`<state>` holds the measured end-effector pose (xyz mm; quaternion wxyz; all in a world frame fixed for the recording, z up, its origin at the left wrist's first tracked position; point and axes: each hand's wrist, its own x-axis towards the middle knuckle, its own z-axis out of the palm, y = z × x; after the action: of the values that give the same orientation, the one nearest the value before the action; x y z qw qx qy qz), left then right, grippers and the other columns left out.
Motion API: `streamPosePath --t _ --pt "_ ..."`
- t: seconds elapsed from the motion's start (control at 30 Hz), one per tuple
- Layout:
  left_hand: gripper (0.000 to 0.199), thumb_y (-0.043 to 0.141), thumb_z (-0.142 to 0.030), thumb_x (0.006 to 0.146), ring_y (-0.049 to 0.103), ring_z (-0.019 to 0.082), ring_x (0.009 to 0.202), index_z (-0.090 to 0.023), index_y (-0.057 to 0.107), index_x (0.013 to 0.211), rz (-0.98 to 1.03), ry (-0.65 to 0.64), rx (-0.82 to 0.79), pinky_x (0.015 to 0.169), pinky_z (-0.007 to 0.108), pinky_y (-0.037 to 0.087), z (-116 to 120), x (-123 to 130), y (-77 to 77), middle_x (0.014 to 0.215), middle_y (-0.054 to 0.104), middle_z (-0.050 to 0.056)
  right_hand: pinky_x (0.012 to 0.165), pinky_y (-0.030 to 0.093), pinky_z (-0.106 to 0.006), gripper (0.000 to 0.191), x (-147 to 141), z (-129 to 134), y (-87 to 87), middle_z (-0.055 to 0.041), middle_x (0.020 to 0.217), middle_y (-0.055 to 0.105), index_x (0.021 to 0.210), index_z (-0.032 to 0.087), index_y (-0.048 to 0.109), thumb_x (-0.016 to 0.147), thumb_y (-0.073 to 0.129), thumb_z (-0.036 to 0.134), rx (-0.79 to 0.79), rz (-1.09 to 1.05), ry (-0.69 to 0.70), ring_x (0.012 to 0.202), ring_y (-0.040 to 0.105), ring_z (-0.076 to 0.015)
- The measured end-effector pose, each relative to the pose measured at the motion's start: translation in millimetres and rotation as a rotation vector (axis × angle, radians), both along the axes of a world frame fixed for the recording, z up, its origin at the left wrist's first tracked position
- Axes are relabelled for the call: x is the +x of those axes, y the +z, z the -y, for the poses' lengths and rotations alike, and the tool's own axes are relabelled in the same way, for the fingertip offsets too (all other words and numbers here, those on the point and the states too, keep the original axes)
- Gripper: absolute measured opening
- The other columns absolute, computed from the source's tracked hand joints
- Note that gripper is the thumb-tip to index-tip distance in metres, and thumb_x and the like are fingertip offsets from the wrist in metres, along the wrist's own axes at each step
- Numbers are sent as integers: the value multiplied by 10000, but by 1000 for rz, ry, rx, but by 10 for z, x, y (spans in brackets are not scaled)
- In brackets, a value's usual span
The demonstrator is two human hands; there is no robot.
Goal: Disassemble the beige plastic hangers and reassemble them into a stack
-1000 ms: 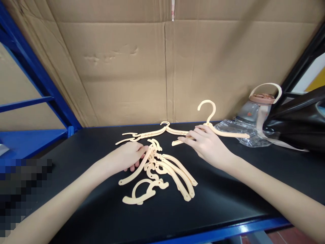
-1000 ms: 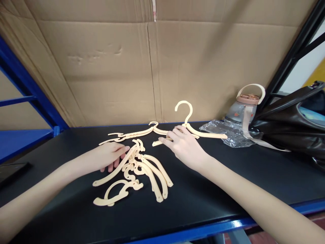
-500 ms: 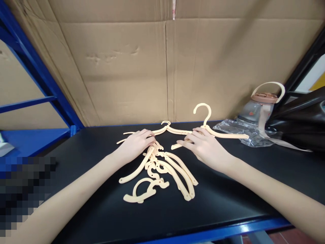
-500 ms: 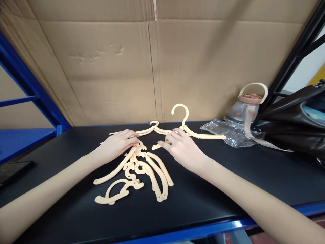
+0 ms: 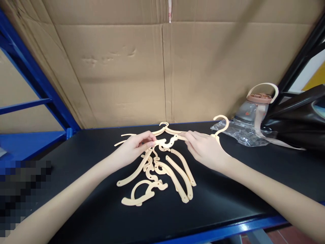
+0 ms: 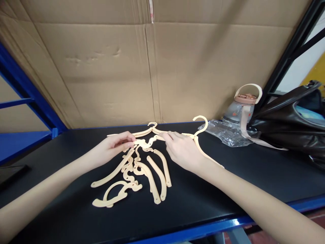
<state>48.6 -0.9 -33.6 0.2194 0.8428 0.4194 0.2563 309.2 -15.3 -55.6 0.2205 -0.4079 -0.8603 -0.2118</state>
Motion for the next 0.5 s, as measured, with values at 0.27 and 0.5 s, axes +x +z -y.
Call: streamPosePath --t 0.27,0.5 --pt "211 403 -372 913 509 154 743 -212 538 886 -11 -1 -27 663 275 425 179 143 21 837 564 2 658 431 -262 276 -54 105 68 -32 880 663 1123 193 545 949 445 383 -130 -177 67 788 619 -165" --pt "202 376 -348 922 499 151 696 -209 514 877 -57 -11 -28 639 278 421 228 179 24 774 538 -11 598 344 -229 183 -89 126 20 22 735 593 760 191 524 930 512 258 -278 -317 186 676 552 -124"
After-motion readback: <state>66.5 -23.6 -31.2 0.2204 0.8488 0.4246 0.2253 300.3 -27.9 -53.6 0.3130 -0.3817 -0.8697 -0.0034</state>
